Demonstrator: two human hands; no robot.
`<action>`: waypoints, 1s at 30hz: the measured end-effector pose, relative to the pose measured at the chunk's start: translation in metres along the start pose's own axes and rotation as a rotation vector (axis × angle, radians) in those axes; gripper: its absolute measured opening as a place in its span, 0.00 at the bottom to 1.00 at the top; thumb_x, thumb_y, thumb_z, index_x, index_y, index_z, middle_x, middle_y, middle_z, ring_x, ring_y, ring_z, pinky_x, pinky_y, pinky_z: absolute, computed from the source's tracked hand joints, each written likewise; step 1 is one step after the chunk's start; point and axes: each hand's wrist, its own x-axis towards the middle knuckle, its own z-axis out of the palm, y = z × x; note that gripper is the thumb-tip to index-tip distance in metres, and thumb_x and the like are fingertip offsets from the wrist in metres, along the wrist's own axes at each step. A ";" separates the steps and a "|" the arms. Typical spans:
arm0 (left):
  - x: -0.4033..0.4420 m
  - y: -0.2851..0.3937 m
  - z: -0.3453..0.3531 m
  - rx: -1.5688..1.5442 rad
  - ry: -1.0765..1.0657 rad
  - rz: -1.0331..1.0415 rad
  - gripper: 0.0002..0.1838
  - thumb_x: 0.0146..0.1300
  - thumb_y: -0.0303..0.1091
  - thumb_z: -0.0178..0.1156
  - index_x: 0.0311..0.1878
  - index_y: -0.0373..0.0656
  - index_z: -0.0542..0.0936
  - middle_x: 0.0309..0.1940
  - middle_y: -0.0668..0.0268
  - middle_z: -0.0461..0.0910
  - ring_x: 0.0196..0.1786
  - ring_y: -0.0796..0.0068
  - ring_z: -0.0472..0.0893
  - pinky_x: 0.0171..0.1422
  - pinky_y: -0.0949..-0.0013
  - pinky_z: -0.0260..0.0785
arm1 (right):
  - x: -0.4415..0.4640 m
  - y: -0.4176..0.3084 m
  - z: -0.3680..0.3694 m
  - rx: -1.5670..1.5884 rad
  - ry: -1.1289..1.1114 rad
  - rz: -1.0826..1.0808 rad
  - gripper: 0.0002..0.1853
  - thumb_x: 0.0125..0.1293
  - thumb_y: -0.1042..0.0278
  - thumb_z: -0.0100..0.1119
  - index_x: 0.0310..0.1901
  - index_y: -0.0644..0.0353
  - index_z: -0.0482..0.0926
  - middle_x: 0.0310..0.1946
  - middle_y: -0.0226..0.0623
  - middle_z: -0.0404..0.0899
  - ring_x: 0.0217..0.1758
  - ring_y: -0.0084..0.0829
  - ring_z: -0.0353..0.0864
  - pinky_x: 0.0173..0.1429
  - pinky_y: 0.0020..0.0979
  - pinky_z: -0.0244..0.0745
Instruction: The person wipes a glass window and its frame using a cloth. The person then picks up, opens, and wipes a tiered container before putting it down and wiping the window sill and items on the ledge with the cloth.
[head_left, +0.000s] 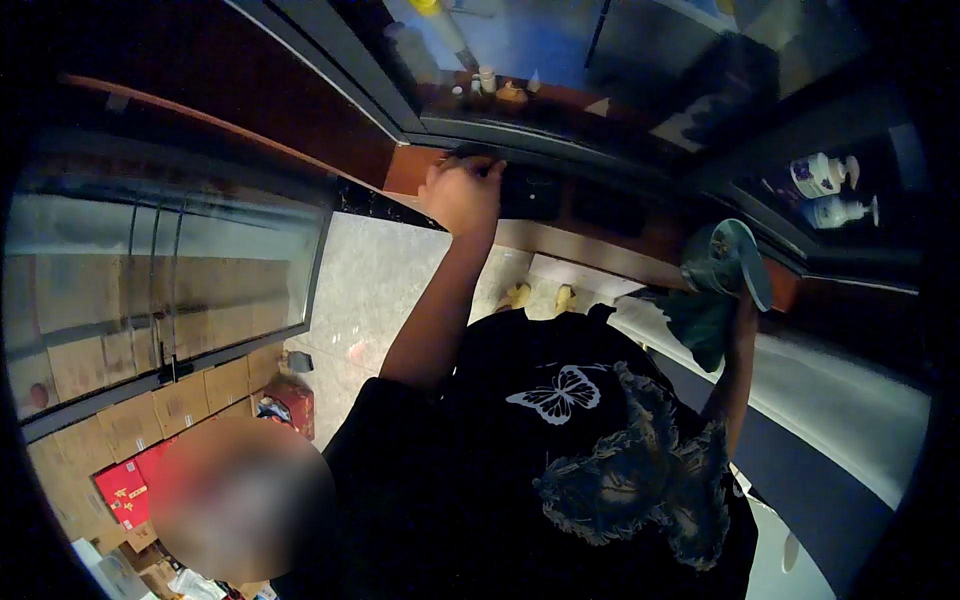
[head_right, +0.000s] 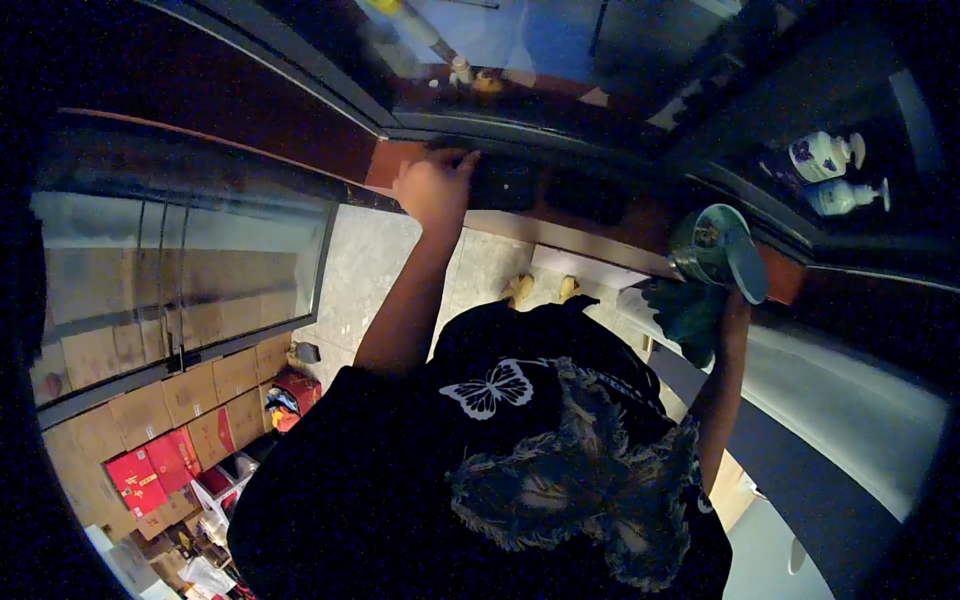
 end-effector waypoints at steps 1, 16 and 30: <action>0.000 0.001 0.000 -0.001 -0.002 0.005 0.11 0.51 0.50 0.76 0.34 0.58 0.93 0.38 0.71 0.88 0.50 0.63 0.81 0.50 0.55 0.66 | -0.001 -0.002 0.000 0.019 -0.010 0.043 0.41 0.78 0.37 0.49 0.76 0.65 0.64 0.72 0.45 0.69 0.72 0.38 0.69 0.75 0.36 0.63; -0.018 -0.026 -0.045 -0.058 -0.138 0.349 0.43 0.39 0.49 0.84 0.63 0.47 0.81 0.60 0.61 0.76 0.58 0.54 0.72 0.67 0.51 0.63 | 0.014 0.031 -0.012 -0.056 -0.021 0.023 0.40 0.79 0.37 0.47 0.76 0.66 0.64 0.70 0.46 0.72 0.69 0.36 0.72 0.71 0.36 0.68; 0.004 -0.057 -0.046 -0.008 -0.285 0.538 0.52 0.34 0.46 0.86 0.68 0.52 0.74 0.59 0.61 0.78 0.64 0.51 0.72 0.72 0.45 0.56 | 0.020 0.032 -0.017 -0.102 -0.014 -0.022 0.37 0.81 0.39 0.43 0.75 0.67 0.64 0.70 0.48 0.71 0.71 0.38 0.70 0.73 0.37 0.64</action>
